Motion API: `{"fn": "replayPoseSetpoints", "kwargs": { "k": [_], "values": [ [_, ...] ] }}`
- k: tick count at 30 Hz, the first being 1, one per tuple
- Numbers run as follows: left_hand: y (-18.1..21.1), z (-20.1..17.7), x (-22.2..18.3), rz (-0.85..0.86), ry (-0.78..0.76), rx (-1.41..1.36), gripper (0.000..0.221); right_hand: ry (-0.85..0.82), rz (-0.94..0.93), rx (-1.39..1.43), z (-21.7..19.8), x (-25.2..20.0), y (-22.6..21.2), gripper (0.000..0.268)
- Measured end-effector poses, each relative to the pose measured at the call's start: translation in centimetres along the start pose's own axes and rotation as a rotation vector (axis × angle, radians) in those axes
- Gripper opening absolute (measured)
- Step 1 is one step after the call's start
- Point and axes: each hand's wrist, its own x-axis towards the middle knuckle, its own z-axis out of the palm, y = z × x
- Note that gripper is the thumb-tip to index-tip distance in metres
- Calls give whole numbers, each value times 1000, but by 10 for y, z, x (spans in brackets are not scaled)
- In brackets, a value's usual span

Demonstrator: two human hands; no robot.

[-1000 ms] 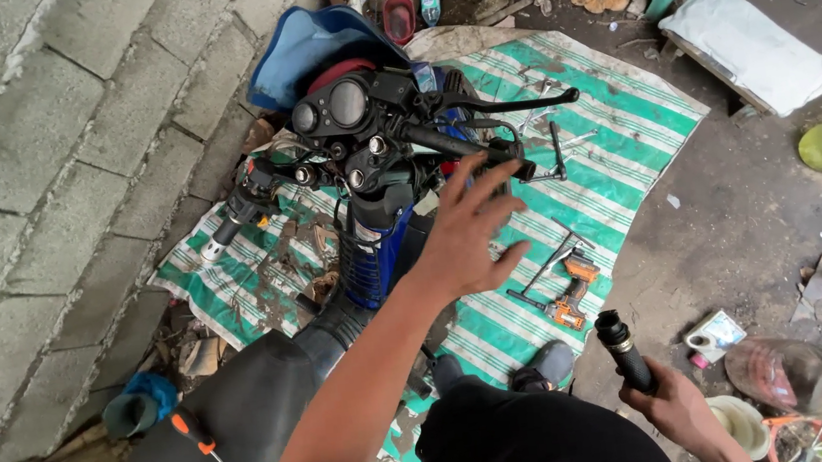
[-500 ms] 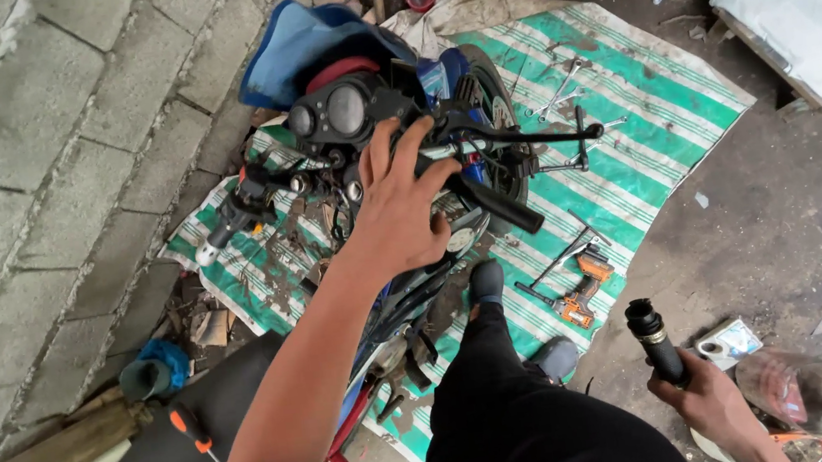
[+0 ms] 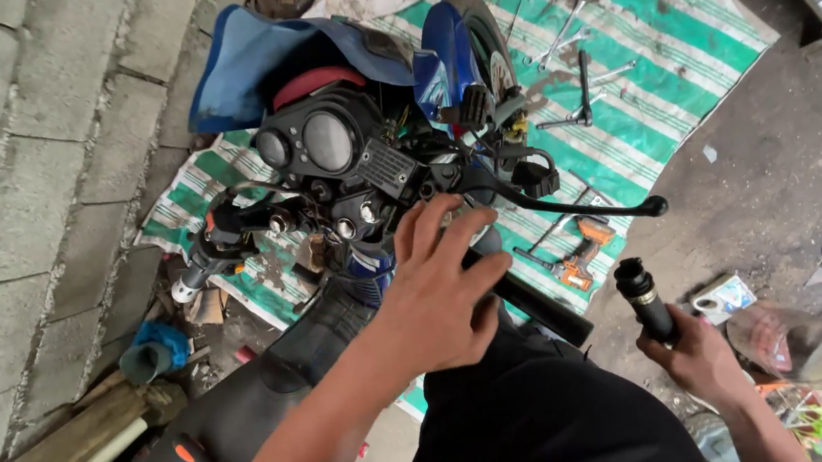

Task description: Removing and reinstalling a rubber grip on a motorcycle handlebar using a cloth for grip.

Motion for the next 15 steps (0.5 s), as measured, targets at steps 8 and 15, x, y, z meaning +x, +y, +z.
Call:
{"fn": "replayPoseSetpoints", "kwargs": {
  "k": [8,15],
  "values": [
    [19,-6,9,-15,-66,-93,33,-36,14,-47,-7,16,-7,24],
    [36,-2,10,1,-71,-57,35,-69,-19,-70,-1,22,-12,25]
  ]
}}
